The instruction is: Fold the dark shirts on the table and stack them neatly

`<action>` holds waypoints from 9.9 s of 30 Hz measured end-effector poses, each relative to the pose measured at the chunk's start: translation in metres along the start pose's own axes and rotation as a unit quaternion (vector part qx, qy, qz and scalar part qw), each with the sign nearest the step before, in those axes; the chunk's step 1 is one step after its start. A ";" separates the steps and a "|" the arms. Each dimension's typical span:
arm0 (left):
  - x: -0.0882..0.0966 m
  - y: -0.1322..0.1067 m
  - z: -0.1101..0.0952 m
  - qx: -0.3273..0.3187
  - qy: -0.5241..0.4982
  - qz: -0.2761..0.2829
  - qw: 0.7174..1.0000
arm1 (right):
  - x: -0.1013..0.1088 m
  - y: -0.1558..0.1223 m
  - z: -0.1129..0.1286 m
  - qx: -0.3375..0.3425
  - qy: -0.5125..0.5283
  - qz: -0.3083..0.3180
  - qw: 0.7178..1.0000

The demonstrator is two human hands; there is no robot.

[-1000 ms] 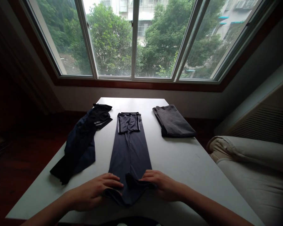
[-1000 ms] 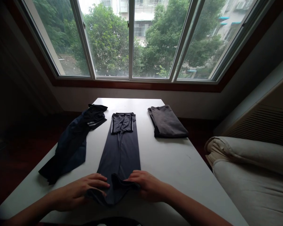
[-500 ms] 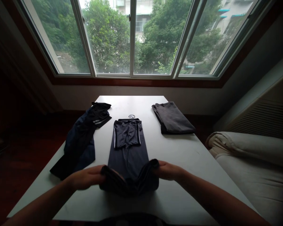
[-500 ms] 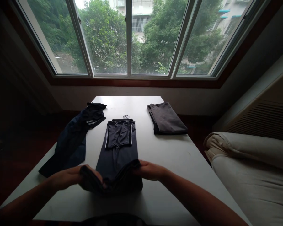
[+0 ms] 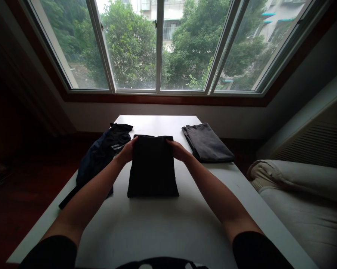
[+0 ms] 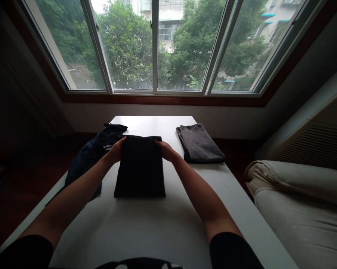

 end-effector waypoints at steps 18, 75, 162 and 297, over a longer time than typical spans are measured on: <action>0.039 0.071 0.033 -0.131 0.356 -0.256 0.889 | 0.032 0.004 -0.031 0.219 -0.601 -0.137 0.756; -0.001 0.023 0.095 -0.112 0.650 -0.116 0.743 | 0.016 0.007 -0.059 0.035 -0.738 -0.010 0.674; -0.067 -0.105 0.105 -0.269 0.692 0.123 0.659 | 0.026 0.047 -0.071 0.086 -0.693 0.044 0.715; -0.009 -0.124 0.078 -0.363 0.708 0.091 0.599 | -0.022 -0.167 -0.019 0.231 -0.699 0.174 0.654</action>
Point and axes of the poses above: each hand's wrist, its own y-axis towards the middle knuckle, its own x-axis out of the back of the hand, z = x × y, the point moved 8 cm from there along y, towards the middle knuckle, and after that the axes turned 9 degrees about x, right-handed, at the moved point
